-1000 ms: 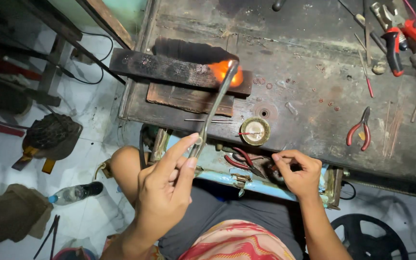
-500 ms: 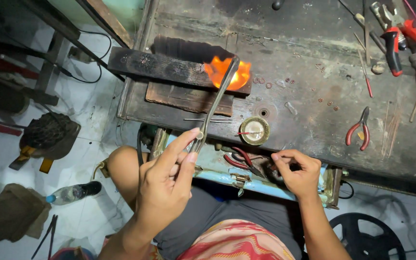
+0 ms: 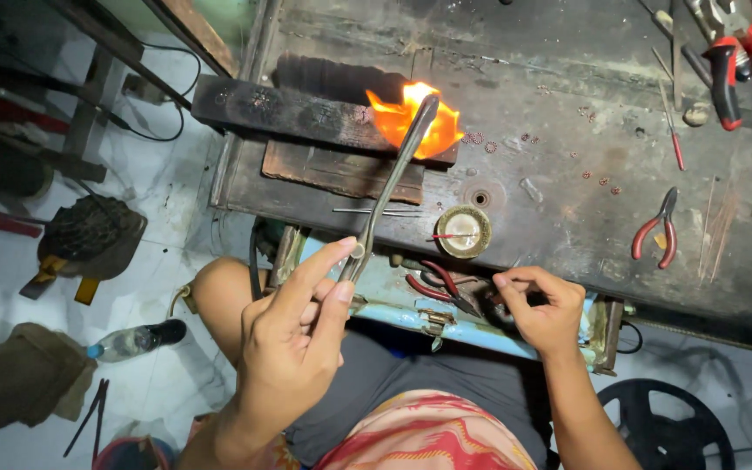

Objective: Soldering small metal rings on a jewelry workbench using a torch and tweezers

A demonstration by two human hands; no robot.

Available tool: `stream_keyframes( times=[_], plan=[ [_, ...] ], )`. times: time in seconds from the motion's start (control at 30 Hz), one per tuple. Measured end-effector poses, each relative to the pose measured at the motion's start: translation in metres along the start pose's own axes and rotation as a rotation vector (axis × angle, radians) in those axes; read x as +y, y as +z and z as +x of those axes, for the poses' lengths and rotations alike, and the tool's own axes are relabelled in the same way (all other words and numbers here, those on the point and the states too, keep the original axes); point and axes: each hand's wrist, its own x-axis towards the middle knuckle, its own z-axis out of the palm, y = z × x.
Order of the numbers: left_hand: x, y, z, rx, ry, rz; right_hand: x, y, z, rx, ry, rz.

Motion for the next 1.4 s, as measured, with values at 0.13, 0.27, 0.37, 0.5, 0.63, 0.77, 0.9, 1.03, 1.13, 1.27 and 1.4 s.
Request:
stream_keyframes(
  times=[0.13, 0.27, 0.37, 0.5, 0.63, 0.77, 0.9, 1.03, 1.13, 1.27, 1.4],
  plan=[
    [-0.001, -0.001, 0.003, 0.004, 0.047, 0.037, 0.0, -0.001, -0.001, -0.009, 0.009, 0.015],
    [-0.003, 0.0, 0.004, 0.0, -0.02, 0.016, -0.007, -0.002, 0.002, -0.035, 0.01, 0.048],
    [-0.005, 0.002, 0.004, 0.016, -0.008, 0.021, 0.005, -0.001, -0.003, -0.004, 0.002, -0.007],
    [-0.003, 0.001, 0.004, -0.001, -0.019, 0.006, 0.005, 0.0, -0.004, -0.001, -0.01, -0.017],
    [0.001, -0.002, 0.004, -0.001, -0.042, -0.003, 0.004, 0.0, -0.002, 0.001, 0.012, 0.002],
    [-0.001, -0.004, 0.003, 0.005, -0.03, 0.023, 0.004, 0.0, -0.003, -0.009, 0.012, -0.005],
    [-0.003, -0.003, 0.008, 0.006, -0.001, 0.03, 0.002, 0.0, -0.002, 0.012, 0.004, -0.003],
    [-0.003, -0.001, 0.007, 0.004, -0.044, 0.029, 0.002, -0.001, -0.004, -0.001, 0.013, 0.005],
    [-0.002, -0.001, 0.01, 0.003, -0.05, 0.03, 0.004, 0.0, -0.003, -0.002, 0.018, 0.001],
    [-0.004, 0.0, 0.011, -0.004, -0.053, 0.036, 0.007, 0.0, -0.004, -0.007, 0.014, 0.001],
    [-0.003, -0.001, 0.01, -0.007, -0.078, 0.033, 0.005, -0.001, -0.003, -0.014, 0.017, -0.012]
  ],
)
